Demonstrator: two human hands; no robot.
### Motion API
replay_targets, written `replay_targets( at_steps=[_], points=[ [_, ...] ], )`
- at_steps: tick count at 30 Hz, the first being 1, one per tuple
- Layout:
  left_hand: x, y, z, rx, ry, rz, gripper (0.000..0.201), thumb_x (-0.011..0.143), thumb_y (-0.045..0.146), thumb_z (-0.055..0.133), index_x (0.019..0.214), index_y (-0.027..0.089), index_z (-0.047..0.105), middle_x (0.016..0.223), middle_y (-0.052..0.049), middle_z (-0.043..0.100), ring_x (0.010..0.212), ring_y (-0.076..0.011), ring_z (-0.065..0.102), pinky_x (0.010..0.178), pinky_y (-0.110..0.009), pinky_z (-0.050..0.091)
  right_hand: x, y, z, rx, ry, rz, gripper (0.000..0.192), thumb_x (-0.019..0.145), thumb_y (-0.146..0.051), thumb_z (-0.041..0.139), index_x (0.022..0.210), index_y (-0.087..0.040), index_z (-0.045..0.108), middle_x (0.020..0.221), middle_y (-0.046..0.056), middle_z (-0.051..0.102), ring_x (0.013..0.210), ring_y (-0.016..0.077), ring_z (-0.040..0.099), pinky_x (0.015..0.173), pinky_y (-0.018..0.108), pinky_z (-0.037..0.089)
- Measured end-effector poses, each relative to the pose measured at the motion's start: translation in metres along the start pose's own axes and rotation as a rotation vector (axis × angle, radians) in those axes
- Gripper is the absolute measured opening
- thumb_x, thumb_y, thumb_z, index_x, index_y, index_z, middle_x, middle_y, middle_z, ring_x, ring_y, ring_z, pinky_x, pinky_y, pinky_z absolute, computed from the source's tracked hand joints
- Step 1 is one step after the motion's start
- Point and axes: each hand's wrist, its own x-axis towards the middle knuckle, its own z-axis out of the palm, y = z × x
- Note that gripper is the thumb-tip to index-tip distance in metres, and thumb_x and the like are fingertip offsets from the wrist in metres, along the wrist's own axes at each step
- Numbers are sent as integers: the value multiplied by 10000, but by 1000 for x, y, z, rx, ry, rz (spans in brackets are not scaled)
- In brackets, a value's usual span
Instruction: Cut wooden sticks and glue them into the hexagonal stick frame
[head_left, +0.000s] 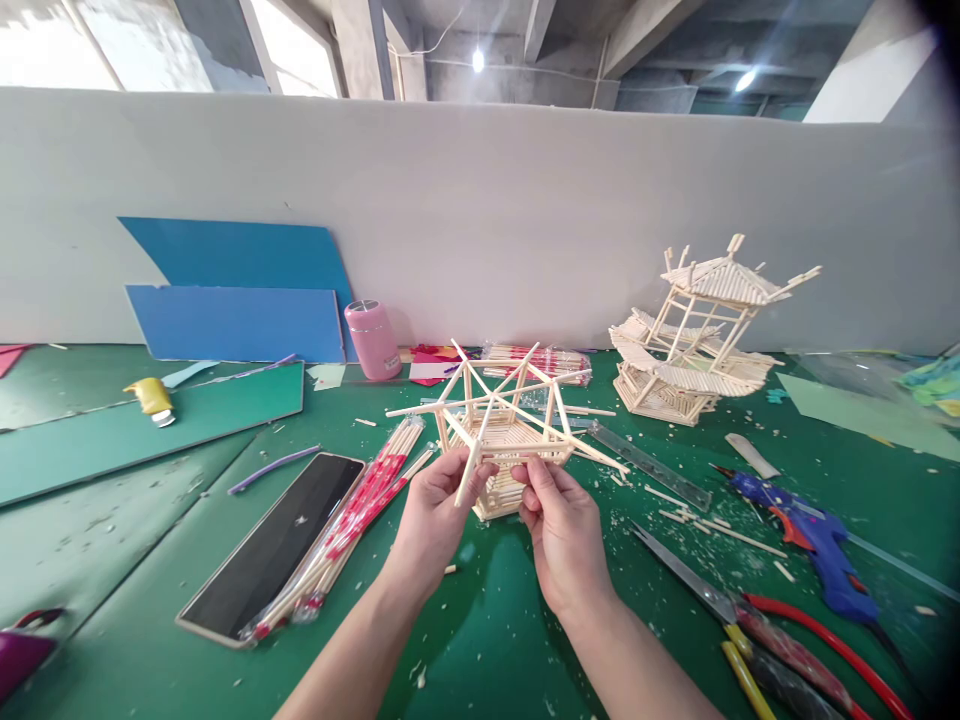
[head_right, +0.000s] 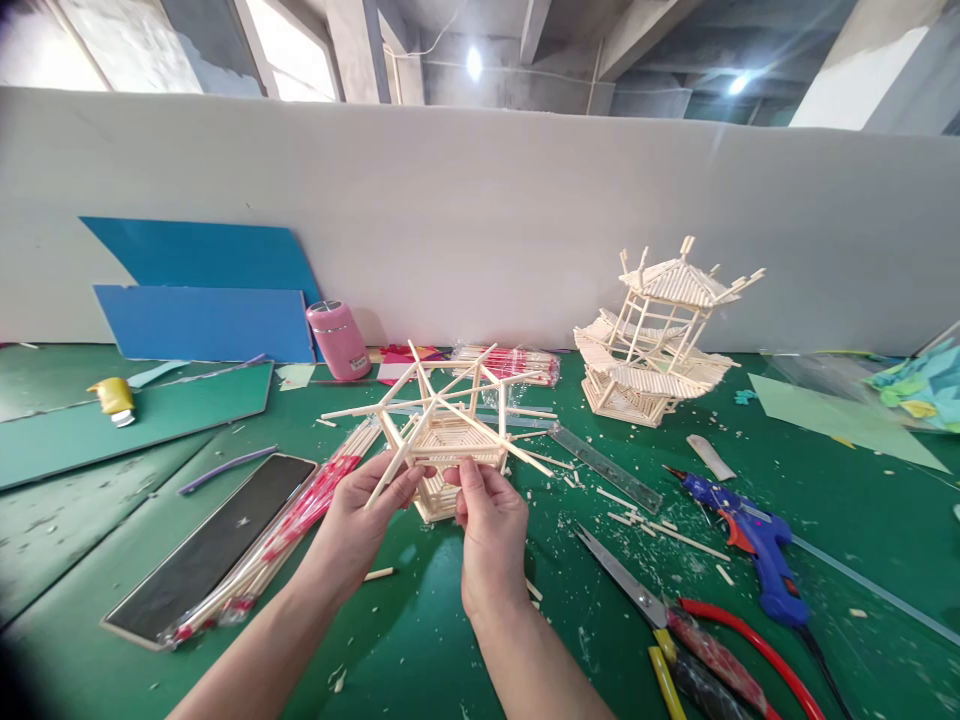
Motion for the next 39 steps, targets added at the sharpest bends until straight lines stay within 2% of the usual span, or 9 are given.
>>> replay_targets(
  at_steps=[8, 13, 22, 30, 35, 39],
  points=[
    [1, -3, -2, -2, -10, -4, 194, 745, 277, 635, 892, 165, 692, 722, -17, 649, 635, -135, 508, 562, -216, 386, 0, 1, -1, -19, -10, -14, 212, 657, -395, 695, 655, -184, 692, 515, -41, 528, 472, 73, 314, 467, 225, 268],
    [1, -2, -1, 1, -4, -1, 190, 737, 283, 641, 875, 164, 696, 629, -1, 610, 611, -137, 501, 543, -212, 382, 1, 1, -1, -35, -9, -20, 214, 664, -399, 689, 658, -186, 695, 489, -49, 503, 472, 75, 314, 473, 227, 271],
    [1, -2, -2, -11, -20, 0, 178, 741, 278, 640, 872, 170, 697, 688, 0, 641, 606, -124, 502, 555, -207, 384, 2, 4, -3, -71, 0, -39, 206, 681, -398, 676, 691, -194, 703, 499, -45, 523, 475, 78, 327, 481, 230, 288],
    [1, -2, -2, 2, -17, -9, 161, 737, 273, 643, 840, 164, 699, 678, -10, 644, 657, -152, 534, 576, -217, 397, 1, 4, -3, -92, 2, -56, 228, 680, -404, 673, 685, -177, 702, 492, -43, 507, 479, 81, 334, 480, 232, 297],
    [1, -3, -2, -10, -20, -12, 157, 741, 280, 639, 842, 172, 690, 798, -22, 686, 690, -151, 560, 625, -225, 418, 2, 5, -2, -90, 12, -59, 225, 675, -405, 677, 686, -182, 705, 493, -41, 519, 470, 77, 333, 470, 228, 294],
    [1, -3, -2, -20, -37, -15, 162, 750, 274, 631, 863, 172, 687, 782, -18, 686, 702, -148, 562, 639, -222, 423, 2, 6, -3, -84, 17, -61, 217, 673, -402, 682, 688, -187, 707, 485, -46, 512, 472, 73, 345, 472, 219, 312]
  ],
)
